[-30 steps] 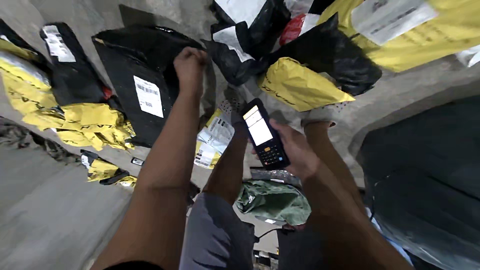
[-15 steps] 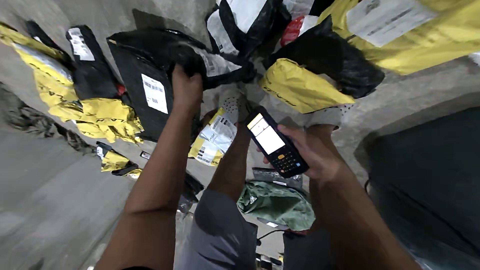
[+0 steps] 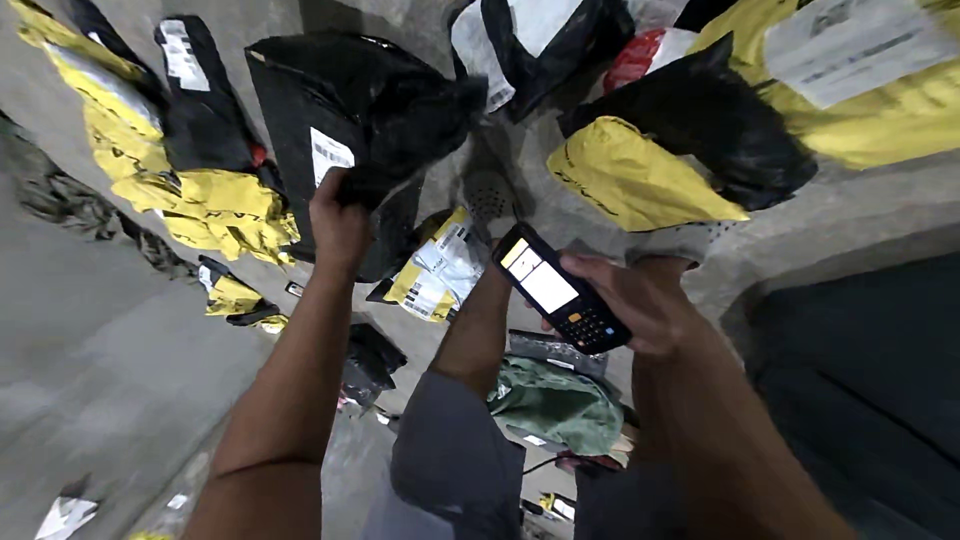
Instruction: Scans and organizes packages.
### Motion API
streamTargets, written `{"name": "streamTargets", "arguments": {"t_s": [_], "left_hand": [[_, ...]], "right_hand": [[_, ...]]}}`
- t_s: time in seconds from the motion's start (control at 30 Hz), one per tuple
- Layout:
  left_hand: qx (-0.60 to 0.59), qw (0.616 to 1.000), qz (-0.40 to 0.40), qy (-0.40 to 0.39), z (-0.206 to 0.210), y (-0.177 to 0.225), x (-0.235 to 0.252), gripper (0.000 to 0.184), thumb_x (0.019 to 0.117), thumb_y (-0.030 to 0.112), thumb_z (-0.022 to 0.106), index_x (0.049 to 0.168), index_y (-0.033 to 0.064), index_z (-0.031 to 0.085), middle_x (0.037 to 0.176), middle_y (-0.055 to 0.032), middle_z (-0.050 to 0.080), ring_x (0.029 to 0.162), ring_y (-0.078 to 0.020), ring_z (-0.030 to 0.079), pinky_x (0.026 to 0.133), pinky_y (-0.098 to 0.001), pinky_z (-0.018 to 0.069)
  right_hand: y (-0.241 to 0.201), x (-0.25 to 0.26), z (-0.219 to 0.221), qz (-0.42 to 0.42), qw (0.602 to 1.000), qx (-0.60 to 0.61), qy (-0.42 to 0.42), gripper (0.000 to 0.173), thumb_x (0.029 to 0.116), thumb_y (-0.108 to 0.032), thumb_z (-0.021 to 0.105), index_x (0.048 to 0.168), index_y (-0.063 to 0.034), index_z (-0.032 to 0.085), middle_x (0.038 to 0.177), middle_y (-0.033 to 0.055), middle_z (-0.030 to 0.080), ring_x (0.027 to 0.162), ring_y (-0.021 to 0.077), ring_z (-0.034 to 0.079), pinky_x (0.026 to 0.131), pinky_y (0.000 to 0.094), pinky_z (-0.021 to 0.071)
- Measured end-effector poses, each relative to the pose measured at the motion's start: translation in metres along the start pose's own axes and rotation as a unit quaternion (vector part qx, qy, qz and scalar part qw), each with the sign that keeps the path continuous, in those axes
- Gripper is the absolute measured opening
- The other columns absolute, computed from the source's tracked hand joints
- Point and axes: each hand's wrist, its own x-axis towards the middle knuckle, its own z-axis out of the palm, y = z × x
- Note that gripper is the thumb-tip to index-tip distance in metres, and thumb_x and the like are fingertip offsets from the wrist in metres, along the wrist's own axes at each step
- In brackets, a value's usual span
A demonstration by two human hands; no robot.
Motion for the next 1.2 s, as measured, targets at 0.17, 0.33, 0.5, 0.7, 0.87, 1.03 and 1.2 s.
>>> {"name": "streamTargets", "arguments": {"t_s": [0.17,0.33,0.5,0.7,0.87,1.03,1.2], "left_hand": [[-0.112,0.988,-0.067,0.080,0.002,-0.023,0.008,0.020,0.0931,0.001,0.054,0.107,0.0047,0.067,0.098,-0.0037,0.071,0.090,-0.0118,0.069,0.081,-0.0364,0.0594],[-0.141,0.987,-0.064,0.042,0.000,-0.033,0.008,0.022,0.0875,-0.004,0.054,0.105,0.0034,0.066,0.094,-0.0035,0.070,0.084,-0.0120,0.068,0.075,-0.0348,0.0589],[-0.180,0.967,-0.181,0.000,0.017,-0.033,-0.032,0.031,0.0918,0.004,0.047,0.116,0.0044,0.066,0.103,-0.0051,0.071,0.093,-0.0138,0.069,0.081,-0.0399,0.0606],[0.335,0.812,-0.223,-0.424,0.030,-0.122,-0.079,0.045,0.0956,0.024,0.066,0.135,0.0028,0.059,0.124,-0.0286,0.065,0.116,-0.0479,0.063,0.097,-0.0703,0.0479],[0.254,0.841,-0.142,-0.456,0.074,-0.090,-0.008,0.044,0.0952,0.033,0.067,0.132,0.0096,0.067,0.126,-0.0225,0.067,0.119,-0.0442,0.062,0.100,-0.0734,0.0452],[0.183,0.956,0.112,-0.202,0.146,0.018,0.123,0.060,0.0920,0.013,0.064,0.151,0.0141,0.050,0.156,-0.0251,0.040,0.140,-0.0445,0.044,0.111,-0.0597,0.0431],[0.319,0.881,0.289,-0.198,0.177,0.066,0.220,0.049,0.0886,0.008,0.069,0.137,0.0154,0.062,0.156,-0.0245,0.042,0.146,-0.0506,0.032,0.112,-0.0706,0.0313]], "right_hand": [[0.006,0.014,0.001,0.022,0.998,-0.015,-0.054,0.063,0.1017,-0.065,0.033,0.135,-0.0179,0.058,0.110,0.0125,0.072,0.089,0.0221,0.073,0.074,0.0352,0.0626],[0.007,0.027,-0.009,0.003,0.995,0.010,-0.103,0.064,0.0943,-0.066,0.049,0.137,-0.0192,0.056,0.113,0.0140,0.072,0.089,0.0242,0.074,0.073,0.0376,0.0639],[0.010,0.036,-0.010,-0.006,0.997,0.046,-0.065,0.058,0.0969,-0.061,0.045,0.133,-0.0170,0.059,0.110,0.0147,0.072,0.087,0.0242,0.074,0.072,0.0379,0.0639],[-0.012,0.053,0.041,-0.035,0.950,0.251,0.184,0.059,0.1055,-0.058,0.029,0.133,-0.0127,0.055,0.107,0.0176,0.069,0.086,0.0308,0.071,0.069,0.0456,0.0606],[-0.008,0.075,0.055,-0.114,0.932,0.326,0.110,0.059,0.1046,-0.059,0.027,0.134,-0.0168,0.055,0.111,0.0163,0.069,0.088,0.0294,0.071,0.071,0.0450,0.0612],[-0.003,0.084,0.057,-0.113,0.941,0.304,0.097,0.063,0.1059,-0.059,0.022,0.138,-0.0135,0.050,0.112,0.0214,0.067,0.089,0.0326,0.071,0.075,0.0465,0.0607],[-0.008,0.081,0.062,-0.104,0.937,0.277,0.186,0.056,0.1083,-0.053,0.029,0.133,-0.0103,0.055,0.103,0.0169,0.070,0.080,0.0276,0.071,0.069,0.0426,0.0615]]}}
